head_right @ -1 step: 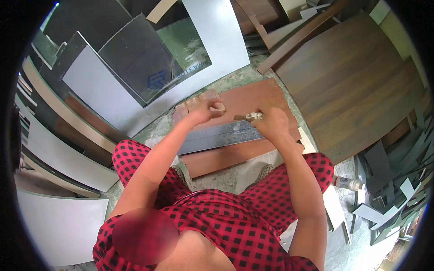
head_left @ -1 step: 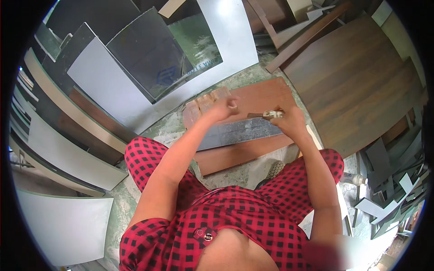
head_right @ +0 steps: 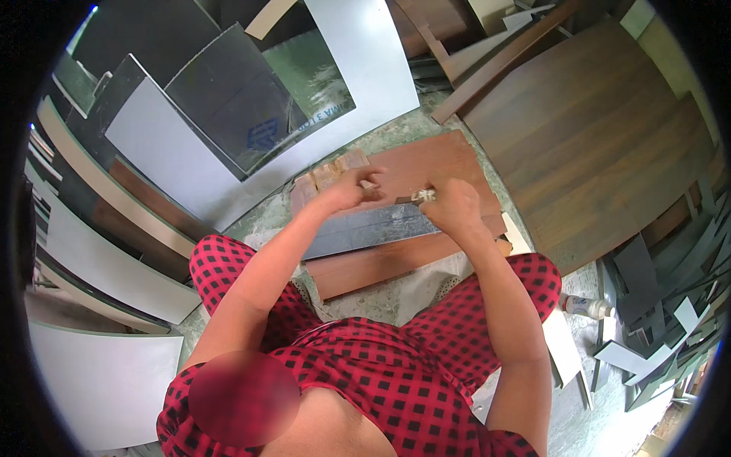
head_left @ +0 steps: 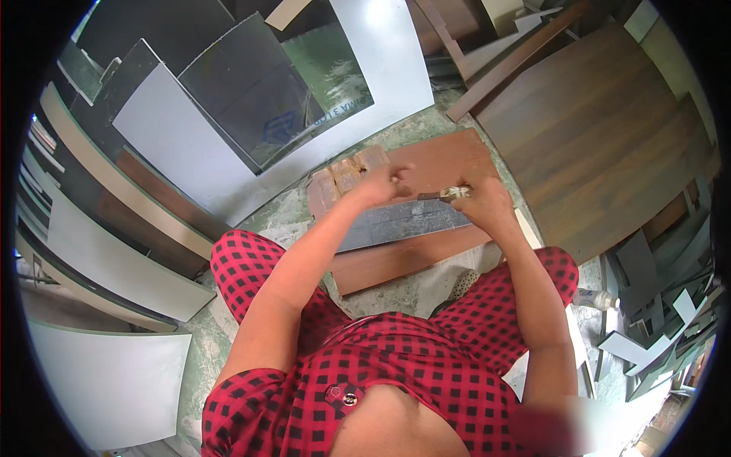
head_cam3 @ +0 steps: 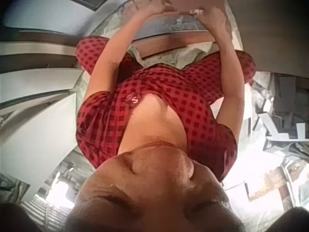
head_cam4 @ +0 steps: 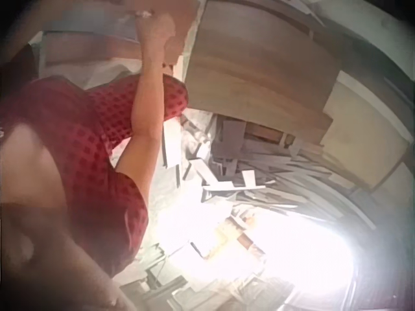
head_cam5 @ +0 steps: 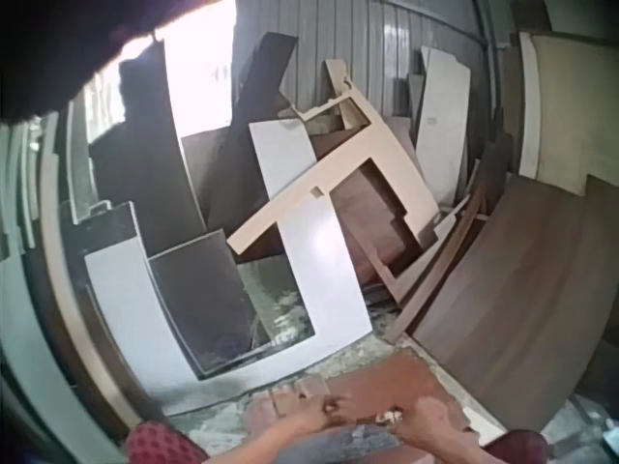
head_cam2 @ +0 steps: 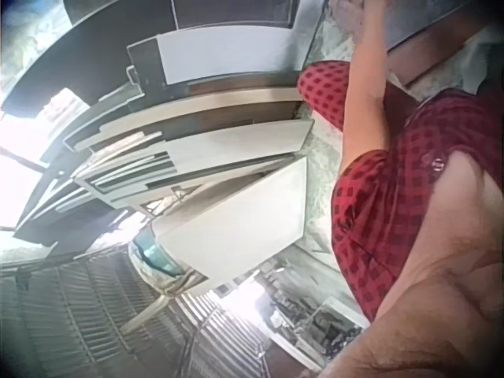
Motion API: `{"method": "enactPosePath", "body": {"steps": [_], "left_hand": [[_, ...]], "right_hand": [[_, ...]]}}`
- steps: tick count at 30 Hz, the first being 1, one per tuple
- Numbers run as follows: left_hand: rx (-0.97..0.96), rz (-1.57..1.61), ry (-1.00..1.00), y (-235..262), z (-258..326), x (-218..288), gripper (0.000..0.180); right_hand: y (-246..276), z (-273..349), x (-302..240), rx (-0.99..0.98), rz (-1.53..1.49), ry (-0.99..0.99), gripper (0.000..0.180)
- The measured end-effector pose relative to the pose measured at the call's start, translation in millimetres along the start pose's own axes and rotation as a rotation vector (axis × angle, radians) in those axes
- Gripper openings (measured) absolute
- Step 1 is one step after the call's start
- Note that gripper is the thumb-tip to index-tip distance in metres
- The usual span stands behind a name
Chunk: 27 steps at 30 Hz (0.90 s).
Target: The recorder uses a hand-held scraper tool to remove material from the surface of small wood blocks and larger wood panels in a workshop environment.
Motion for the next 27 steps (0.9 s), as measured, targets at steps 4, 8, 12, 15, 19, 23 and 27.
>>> {"method": "enactPosePath", "body": {"steps": [4, 8, 12, 15, 19, 23, 27], "left_hand": [[-0.102, -0.021, -0.19, -46, 12, 49, 0.074], [-0.153, -0.086, -0.156, -66, 18, 55, 0.074], [-0.036, 0.016, -0.276, -66, 19, 47, 0.065], [0.168, -0.191, -0.346, -57, 21, 35, 0.055], [0.114, -0.112, -0.143, -56, 18, 5, 0.033], [0.074, 0.062, -0.144, -52, 19, 1, 0.028], [0.055, 0.057, -0.189, -48, 21, 7, 0.034]], "right_hand": [[-32, -5, -11, -0.096, 0.059, 0.029, 0.025], [-56, -7, -16, -0.182, 0.112, 0.078, 0.027], [-59, -6, -25, -0.246, 0.052, 0.086, 0.03], [-37, -6, -41, -0.279, -0.107, 0.066, 0.034], [82, 10, -26, 0.199, -0.534, 0.235, 0.043], [183, 60, 84, 0.642, -1.179, 0.018, 0.024], [184, 148, 194, 0.82, -1.018, -0.397, 0.014]]}}
Point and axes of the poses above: each hand's wrist, its own z-axis away from the middle knuckle, its own y-axis out of the back of the hand, x = y × z, the point moved 7 cm from there along -z, towards the middle knuckle, and after that the axes turned 5 degrees about -y, right-handed, at the moved point
